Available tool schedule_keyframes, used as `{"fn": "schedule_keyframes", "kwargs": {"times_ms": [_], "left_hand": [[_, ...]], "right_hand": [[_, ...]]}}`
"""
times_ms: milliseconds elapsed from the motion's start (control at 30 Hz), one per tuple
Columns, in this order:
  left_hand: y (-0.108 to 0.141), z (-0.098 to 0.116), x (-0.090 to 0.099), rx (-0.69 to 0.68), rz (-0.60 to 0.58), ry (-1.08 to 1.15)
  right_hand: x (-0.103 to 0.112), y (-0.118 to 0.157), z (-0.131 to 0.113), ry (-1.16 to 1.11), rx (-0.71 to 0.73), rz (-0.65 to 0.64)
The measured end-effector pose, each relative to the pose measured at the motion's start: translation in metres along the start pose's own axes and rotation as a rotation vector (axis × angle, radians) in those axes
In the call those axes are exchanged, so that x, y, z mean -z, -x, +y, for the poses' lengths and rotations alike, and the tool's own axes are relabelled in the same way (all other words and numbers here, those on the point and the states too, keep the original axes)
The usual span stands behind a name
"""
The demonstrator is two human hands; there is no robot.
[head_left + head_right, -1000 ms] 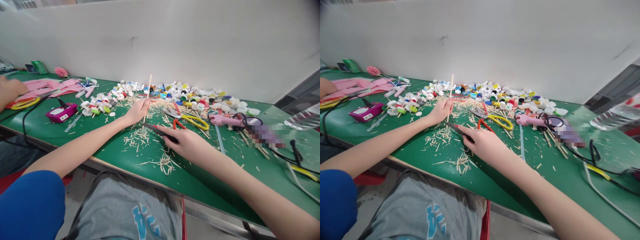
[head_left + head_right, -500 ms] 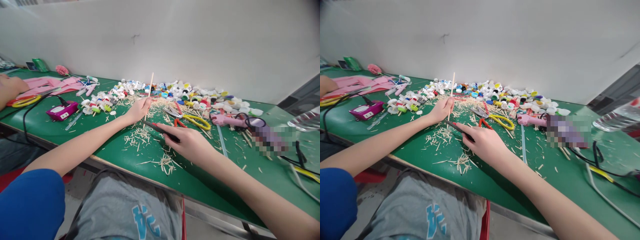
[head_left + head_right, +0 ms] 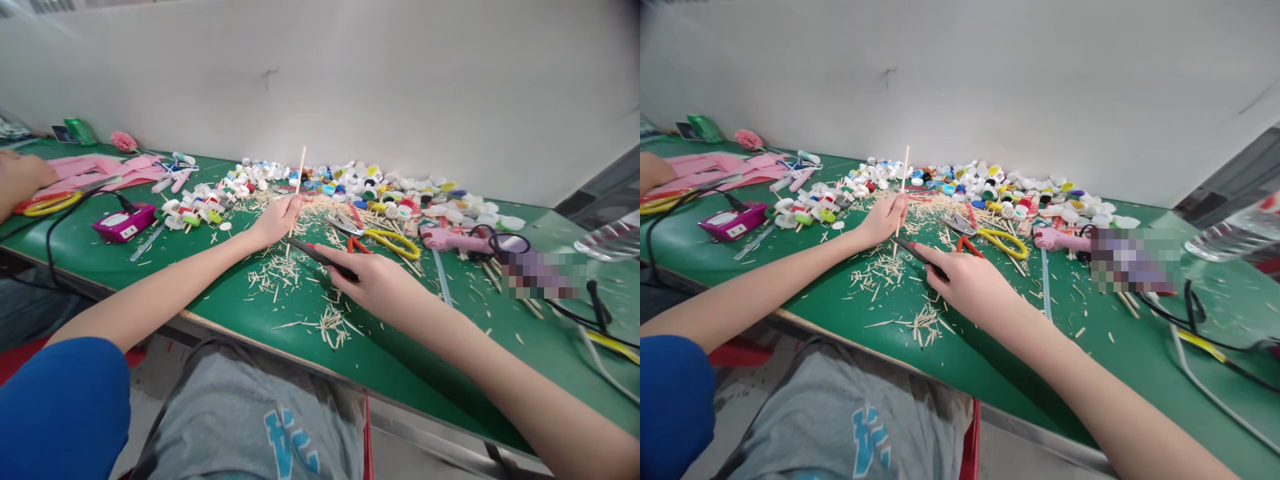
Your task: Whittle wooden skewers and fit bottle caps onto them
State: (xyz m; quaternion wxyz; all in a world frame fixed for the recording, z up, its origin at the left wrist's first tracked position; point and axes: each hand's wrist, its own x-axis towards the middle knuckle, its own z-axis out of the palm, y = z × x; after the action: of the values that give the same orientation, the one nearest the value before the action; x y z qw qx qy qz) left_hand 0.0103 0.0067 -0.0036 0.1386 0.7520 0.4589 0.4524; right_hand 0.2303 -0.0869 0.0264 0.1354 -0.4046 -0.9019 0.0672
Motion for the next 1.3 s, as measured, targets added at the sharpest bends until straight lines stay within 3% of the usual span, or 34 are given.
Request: {"fn": "schedule_keyframes", "kwargs": {"times_ms": [533, 867, 1100, 1300], "left_hand": [[0.000, 0.000, -0.001, -0.035, -0.010, 0.008], [0.000, 0.000, 0.000, 0.005, -0.010, 0.023], [0.000, -0.002, -0.001, -0.018, -0.004, 0.013], [0.000, -0.003, 0.000, -0.039, 0.005, 0.005]], "right_hand": [[0.009, 0.000, -0.003, -0.103, -0.079, -0.068], [0.000, 0.002, 0.004, -0.117, -0.102, -0.171], [-0.001, -0.001, 0.006, -0.072, -0.030, -0.052], [-0.004, 0.000, 0.005, -0.064, -0.031, -0.036]]}}
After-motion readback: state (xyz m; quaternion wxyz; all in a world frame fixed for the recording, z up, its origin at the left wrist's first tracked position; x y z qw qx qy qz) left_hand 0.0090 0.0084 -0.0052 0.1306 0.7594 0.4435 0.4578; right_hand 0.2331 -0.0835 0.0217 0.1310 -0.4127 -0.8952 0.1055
